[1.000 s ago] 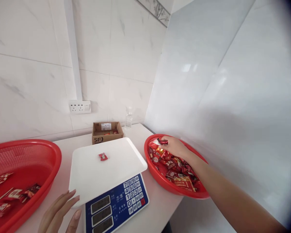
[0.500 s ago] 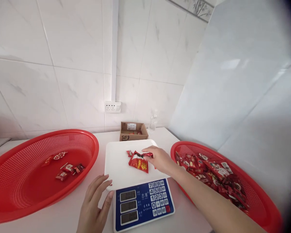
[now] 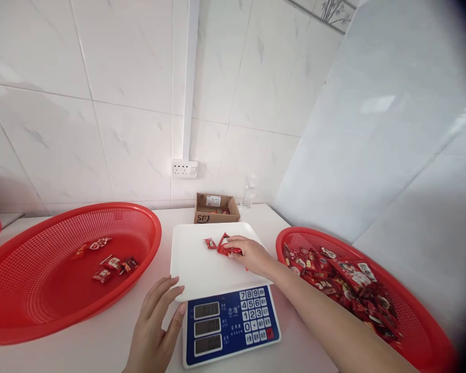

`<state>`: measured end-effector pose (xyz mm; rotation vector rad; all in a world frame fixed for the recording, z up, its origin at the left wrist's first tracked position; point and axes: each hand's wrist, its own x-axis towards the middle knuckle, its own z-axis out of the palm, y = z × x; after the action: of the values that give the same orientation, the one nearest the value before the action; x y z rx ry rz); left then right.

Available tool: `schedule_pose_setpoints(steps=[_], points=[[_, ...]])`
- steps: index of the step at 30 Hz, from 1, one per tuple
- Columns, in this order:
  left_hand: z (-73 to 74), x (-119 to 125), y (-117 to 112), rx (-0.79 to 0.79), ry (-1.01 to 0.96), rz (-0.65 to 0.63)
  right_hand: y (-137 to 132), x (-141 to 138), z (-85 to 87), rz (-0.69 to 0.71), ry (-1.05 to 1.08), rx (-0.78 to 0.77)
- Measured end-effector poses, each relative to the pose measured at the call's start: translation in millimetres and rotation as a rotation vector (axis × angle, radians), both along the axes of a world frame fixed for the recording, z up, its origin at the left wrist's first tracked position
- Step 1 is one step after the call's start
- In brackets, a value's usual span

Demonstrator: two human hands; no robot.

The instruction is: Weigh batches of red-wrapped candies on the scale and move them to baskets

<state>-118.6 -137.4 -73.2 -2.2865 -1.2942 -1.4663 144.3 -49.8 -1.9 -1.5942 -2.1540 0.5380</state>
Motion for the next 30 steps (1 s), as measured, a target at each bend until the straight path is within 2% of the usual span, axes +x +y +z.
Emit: schedule_pose_setpoints(steps=[4, 8, 10, 20, 26, 30], points=[[-2.0, -0.1, -0.1, -0.021, -0.012, -0.01, -6.1, -15.4, 8.9, -0.042, 0.09, -0.029], [-2.8, -0.4, 0.1, -0.026, -0.015, -0.014, -8.5, -34.3, 15.5, 0.003, 0.242, -0.223], [-3.1, -0.7, 0.9, -0.034, -0.019, -0.008, -5.6, -39.7, 15.8, 0.003, 0.288, -0.266], [-1.7, -0.4, 1.6, -0.042, -0.043, -0.022, 3.4, -49.3, 18.8, 0.08, 0.246, -0.25], [-1.1, -1.3, 0.8, -0.036, -0.054, -0.016, 0.6, -53.2, 18.8, -0.036, 0.124, -0.066], [0.4, -1.0, -0.2, -0.046, -0.067, -0.016, -5.3, -51.4, 14.4, -0.009, 0.053, -0.022]])
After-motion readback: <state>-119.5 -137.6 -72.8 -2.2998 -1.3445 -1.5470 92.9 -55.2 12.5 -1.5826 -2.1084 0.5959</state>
